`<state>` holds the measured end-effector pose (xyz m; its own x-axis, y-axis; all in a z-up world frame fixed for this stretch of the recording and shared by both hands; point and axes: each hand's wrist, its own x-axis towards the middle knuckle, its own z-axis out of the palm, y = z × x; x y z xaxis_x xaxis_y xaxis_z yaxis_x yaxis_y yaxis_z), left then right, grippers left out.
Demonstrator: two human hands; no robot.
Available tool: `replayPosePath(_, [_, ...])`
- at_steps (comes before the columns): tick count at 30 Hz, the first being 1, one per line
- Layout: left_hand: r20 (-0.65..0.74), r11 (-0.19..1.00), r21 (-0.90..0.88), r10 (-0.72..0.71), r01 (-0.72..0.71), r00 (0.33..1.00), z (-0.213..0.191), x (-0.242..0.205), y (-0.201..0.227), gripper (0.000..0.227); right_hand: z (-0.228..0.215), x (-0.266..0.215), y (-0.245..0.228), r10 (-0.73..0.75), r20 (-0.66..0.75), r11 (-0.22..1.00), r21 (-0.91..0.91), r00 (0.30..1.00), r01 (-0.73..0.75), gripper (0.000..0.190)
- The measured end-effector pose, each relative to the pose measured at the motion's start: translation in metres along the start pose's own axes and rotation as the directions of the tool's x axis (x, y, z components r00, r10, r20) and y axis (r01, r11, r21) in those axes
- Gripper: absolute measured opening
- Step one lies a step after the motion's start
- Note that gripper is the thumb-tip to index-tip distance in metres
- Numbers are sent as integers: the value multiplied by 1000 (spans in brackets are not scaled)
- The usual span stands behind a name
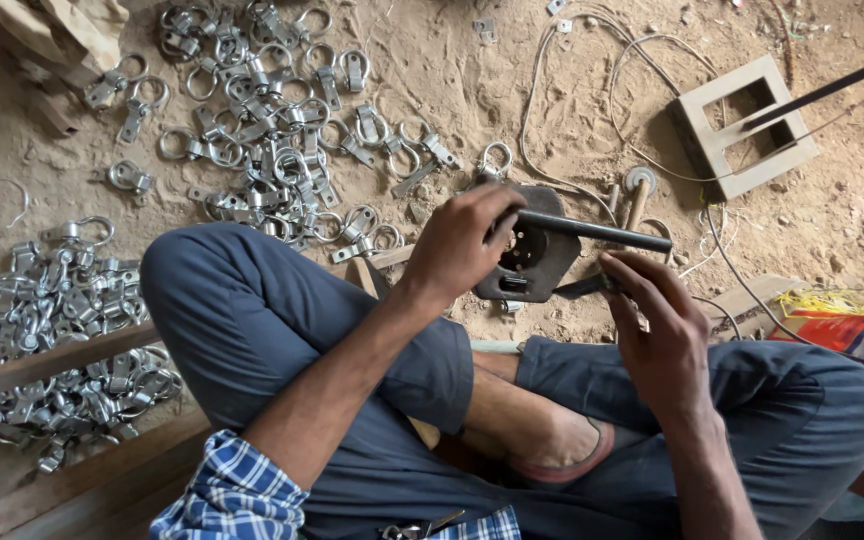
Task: The person sits on the ground and repeatedly places small metal parts into a circular mold. They use a hammer to strike the parts, then remove them and place them on the ground. The process is repeated continuously.
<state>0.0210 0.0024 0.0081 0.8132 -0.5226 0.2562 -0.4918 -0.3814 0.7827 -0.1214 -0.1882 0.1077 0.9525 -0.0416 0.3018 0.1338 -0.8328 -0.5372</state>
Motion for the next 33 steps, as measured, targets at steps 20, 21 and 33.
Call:
replayPosePath(20, [-139,990,-140,-5,-14,990,-5,10,-1,14,29,18,-12,-248,170,965,-44,954,259,33])
replayPosePath(21, [-126,990,-142,-16,-2,992,-5,9,-2,14,29,18,-12,-248,183,965,-35,951,258,33])
replayPosePath(33, [-142,991,-132,-23,4,990,5,9,-10,14,29,14,-12,-283,187,956,-23,941,292,36])
